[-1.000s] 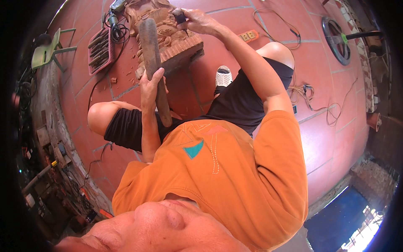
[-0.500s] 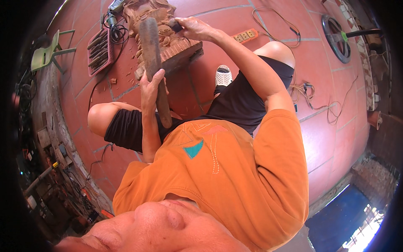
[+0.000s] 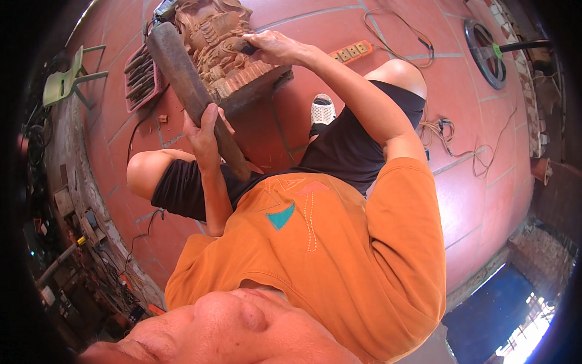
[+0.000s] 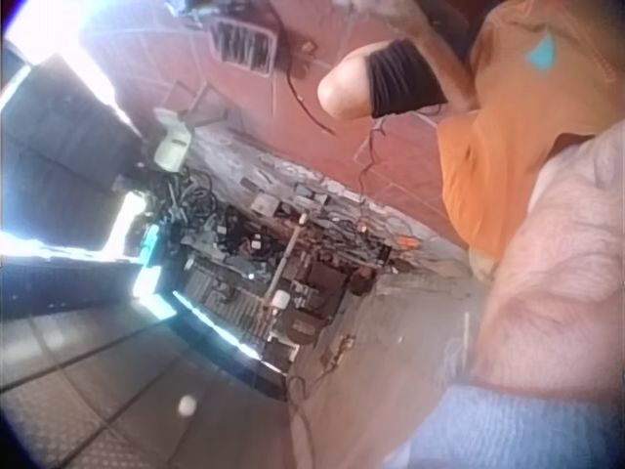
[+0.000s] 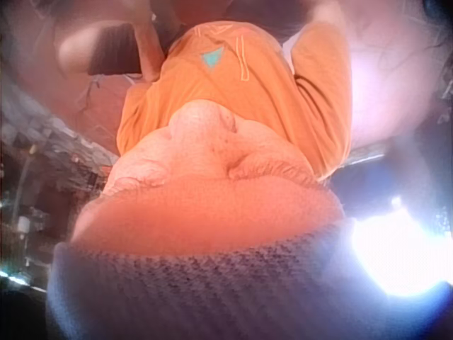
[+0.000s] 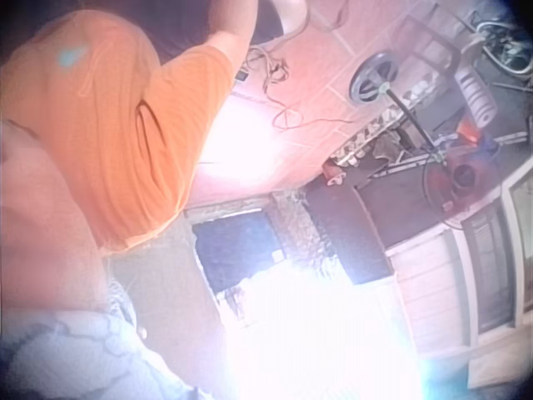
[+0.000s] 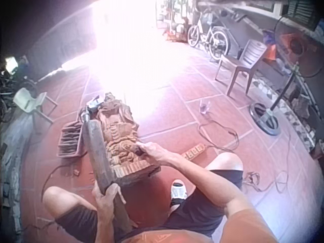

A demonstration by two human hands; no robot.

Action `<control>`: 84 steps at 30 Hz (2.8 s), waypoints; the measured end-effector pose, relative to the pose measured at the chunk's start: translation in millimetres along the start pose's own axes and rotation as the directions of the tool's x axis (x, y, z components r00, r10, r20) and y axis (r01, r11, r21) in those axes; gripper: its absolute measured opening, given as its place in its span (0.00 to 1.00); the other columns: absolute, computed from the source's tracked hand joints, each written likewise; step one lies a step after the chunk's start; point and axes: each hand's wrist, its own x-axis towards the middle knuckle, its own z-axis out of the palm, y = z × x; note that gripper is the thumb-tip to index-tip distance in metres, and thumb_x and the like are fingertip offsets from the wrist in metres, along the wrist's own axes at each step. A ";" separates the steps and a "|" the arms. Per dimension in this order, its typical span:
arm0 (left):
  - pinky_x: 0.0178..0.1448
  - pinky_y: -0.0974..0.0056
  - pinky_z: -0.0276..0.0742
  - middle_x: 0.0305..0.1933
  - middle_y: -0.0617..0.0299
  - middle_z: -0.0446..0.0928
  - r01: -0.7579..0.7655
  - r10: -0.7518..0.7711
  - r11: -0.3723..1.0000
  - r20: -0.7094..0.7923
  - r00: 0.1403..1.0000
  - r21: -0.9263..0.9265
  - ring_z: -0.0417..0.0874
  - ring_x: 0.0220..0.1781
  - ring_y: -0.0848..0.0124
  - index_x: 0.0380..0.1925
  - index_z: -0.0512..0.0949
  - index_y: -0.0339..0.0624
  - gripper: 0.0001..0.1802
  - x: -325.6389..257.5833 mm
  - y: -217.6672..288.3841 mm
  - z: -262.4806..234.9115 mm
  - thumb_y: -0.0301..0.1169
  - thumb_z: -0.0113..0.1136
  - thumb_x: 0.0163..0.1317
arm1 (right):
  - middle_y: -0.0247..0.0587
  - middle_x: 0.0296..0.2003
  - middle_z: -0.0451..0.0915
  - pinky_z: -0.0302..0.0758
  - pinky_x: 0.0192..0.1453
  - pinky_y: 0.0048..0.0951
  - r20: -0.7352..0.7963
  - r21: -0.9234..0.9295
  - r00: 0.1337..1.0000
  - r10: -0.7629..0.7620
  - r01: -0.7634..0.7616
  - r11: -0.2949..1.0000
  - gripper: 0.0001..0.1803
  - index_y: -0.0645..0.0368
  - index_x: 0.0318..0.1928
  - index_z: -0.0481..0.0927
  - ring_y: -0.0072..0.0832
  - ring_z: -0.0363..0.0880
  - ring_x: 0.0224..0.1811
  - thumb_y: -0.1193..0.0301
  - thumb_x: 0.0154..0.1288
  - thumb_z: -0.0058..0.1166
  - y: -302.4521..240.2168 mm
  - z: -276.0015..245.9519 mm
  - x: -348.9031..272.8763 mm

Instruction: The person sits on the floor and carves a wooden sculpture using a chisel and mallet. They repeatedly strike the chisel to shape the wood, focusing on detailed areas of the piece.

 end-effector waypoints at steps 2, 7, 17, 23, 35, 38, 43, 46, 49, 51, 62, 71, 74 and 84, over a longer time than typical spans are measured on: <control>0.24 0.70 0.78 0.28 0.62 0.75 -0.001 0.001 1.000 0.003 1.000 0.012 0.77 0.20 0.75 0.49 0.70 0.35 0.16 -0.1 -1.9 2.5 0.30 0.63 0.68 | 0.57 0.34 0.83 0.77 0.43 0.48 0.006 -0.017 1.000 0.010 -0.009 1.000 0.23 0.58 0.58 0.73 0.53 0.83 0.39 0.72 0.63 0.61 -2.2 0.7 1.0; 0.21 0.69 0.75 0.27 0.62 0.75 0.257 -0.295 0.945 0.188 0.937 0.203 0.77 0.19 0.74 0.45 0.72 0.37 0.15 10.8 -12.3 1.5 0.36 0.63 0.68 | 0.58 0.32 0.83 0.78 0.42 0.48 -0.013 -0.069 0.998 -0.060 0.059 0.996 0.23 0.59 0.57 0.72 0.53 0.84 0.39 0.73 0.63 0.61 -4.4 6.5 0.7; 0.24 0.68 0.76 0.28 0.60 0.76 -0.138 0.139 0.990 -0.031 0.990 0.033 0.78 0.20 0.73 0.45 0.69 0.35 0.13 0.2 6.8 7.4 0.27 0.62 0.68 | 0.60 0.47 0.82 0.77 0.53 0.51 0.110 0.002 0.982 0.152 -0.153 0.988 0.28 0.59 0.63 0.73 0.56 0.80 0.53 0.74 0.61 0.61 -12.3 -3.8 2.8; 0.23 0.69 0.75 0.28 0.63 0.75 0.096 -0.127 0.960 0.105 0.986 0.263 0.77 0.20 0.76 0.47 0.73 0.35 0.18 9.8 -17.9 11.7 0.36 0.66 0.66 | 0.52 0.39 0.85 0.80 0.48 0.46 0.031 -0.033 0.999 -0.009 0.010 0.999 0.26 0.56 0.63 0.72 0.50 0.84 0.43 0.73 0.65 0.60 0.5 8.6 3.4; 0.20 0.70 0.74 0.25 0.64 0.74 0.199 -0.207 0.969 0.045 0.977 0.145 0.76 0.17 0.75 0.44 0.73 0.38 0.17 4.0 -13.7 -3.7 0.40 0.64 0.68 | 0.39 0.44 0.84 0.78 0.57 0.33 0.007 0.231 0.980 0.197 -0.193 0.954 0.15 0.59 0.53 0.76 0.31 0.83 0.47 0.75 0.68 0.60 8.8 -13.2 -6.5; 0.20 0.70 0.74 0.26 0.64 0.74 0.188 -0.200 0.968 0.062 0.978 0.168 0.76 0.17 0.75 0.44 0.73 0.38 0.17 3.7 -13.7 -2.5 0.40 0.64 0.68 | 0.39 0.44 0.84 0.78 0.57 0.34 0.043 0.247 0.983 0.178 -0.184 0.952 0.15 0.59 0.53 0.76 0.30 0.82 0.47 0.75 0.67 0.60 5.3 -9.7 -7.7; 0.20 0.70 0.74 0.26 0.64 0.74 0.176 -0.195 0.963 0.076 0.978 0.206 0.76 0.17 0.76 0.43 0.74 0.38 0.16 2.2 -11.5 -1.4 0.39 0.65 0.67 | 0.46 0.43 0.84 0.77 0.52 0.40 0.024 0.171 0.993 0.120 -0.122 0.978 0.17 0.59 0.52 0.75 0.41 0.82 0.45 0.72 0.65 0.63 8.9 -5.0 -9.4; 0.20 0.70 0.75 0.27 0.64 0.75 0.172 -0.189 0.967 0.076 0.979 0.187 0.76 0.17 0.76 0.43 0.74 0.38 0.16 1.0 -8.8 -0.8 0.38 0.65 0.67 | 0.52 0.41 0.84 0.76 0.50 0.43 -0.039 0.199 0.998 0.044 -0.035 0.979 0.18 0.58 0.52 0.75 0.48 0.82 0.44 0.70 0.64 0.64 15.2 0.6 -9.3; 0.21 0.70 0.75 0.27 0.64 0.75 0.163 -0.174 0.976 0.068 0.982 0.142 0.77 0.18 0.75 0.45 0.73 0.38 0.16 -1.2 -4.3 1.4 0.37 0.65 0.68 | 0.54 0.41 0.83 0.77 0.49 0.44 -0.007 0.159 0.998 0.070 -0.068 0.985 0.20 0.57 0.55 0.75 0.51 0.82 0.45 0.71 0.63 0.64 14.6 2.3 -8.7; 0.23 0.69 0.75 0.28 0.64 0.75 0.110 -0.115 0.990 0.050 0.992 0.088 0.76 0.19 0.76 0.48 0.73 0.36 0.18 -4.6 1.4 3.0 0.36 0.65 0.67 | 0.55 0.41 0.83 0.77 0.49 0.44 0.035 0.103 0.995 0.094 -0.097 0.990 0.21 0.58 0.56 0.75 0.52 0.82 0.45 0.73 0.62 0.63 1.0 -2.1 -8.3; 0.23 0.70 0.75 0.28 0.63 0.76 0.176 -0.206 0.956 0.109 0.972 0.236 0.77 0.21 0.77 0.53 0.72 0.34 0.22 2.2 -13.4 3.9 0.36 0.66 0.67 | 0.60 0.35 0.82 0.76 0.45 0.52 0.037 -0.033 0.999 -0.006 0.007 0.999 0.23 0.60 0.55 0.72 0.59 0.80 0.43 0.72 0.61 0.64 -14.5 0.3 -7.5; 0.22 0.69 0.76 0.28 0.62 0.75 -0.031 0.029 0.995 0.025 0.999 0.092 0.76 0.20 0.77 0.48 0.71 0.38 0.14 0.3 -15.7 15.6 0.32 0.61 0.70 | 0.62 0.43 0.83 0.78 0.51 0.53 0.097 -0.080 0.993 0.071 -0.064 0.995 0.31 0.61 0.65 0.71 0.58 0.81 0.49 0.73 0.61 0.62 -15.6 0.2 -5.7; 0.22 0.70 0.75 0.27 0.64 0.75 0.116 -0.150 0.963 0.124 0.981 0.244 0.76 0.20 0.78 0.48 0.73 0.37 0.16 0.4 -16.3 9.7 0.35 0.63 0.68 | 0.58 0.38 0.83 0.78 0.48 0.51 0.061 -0.017 0.998 -0.004 0.005 1.000 0.21 0.63 0.54 0.72 0.57 0.82 0.45 0.74 0.61 0.62 -10.9 5.8 -6.5; 0.20 0.70 0.73 0.25 0.65 0.74 0.177 -0.187 0.966 0.038 0.982 0.189 0.75 0.17 0.76 0.45 0.73 0.39 0.18 5.0 -17.3 -6.1 0.40 0.65 0.67 | 0.39 0.44 0.85 0.79 0.53 0.34 -0.020 0.103 0.991 0.129 -0.126 0.987 0.18 0.59 0.57 0.75 0.30 0.84 0.47 0.75 0.68 0.60 9.3 -22.3 -9.7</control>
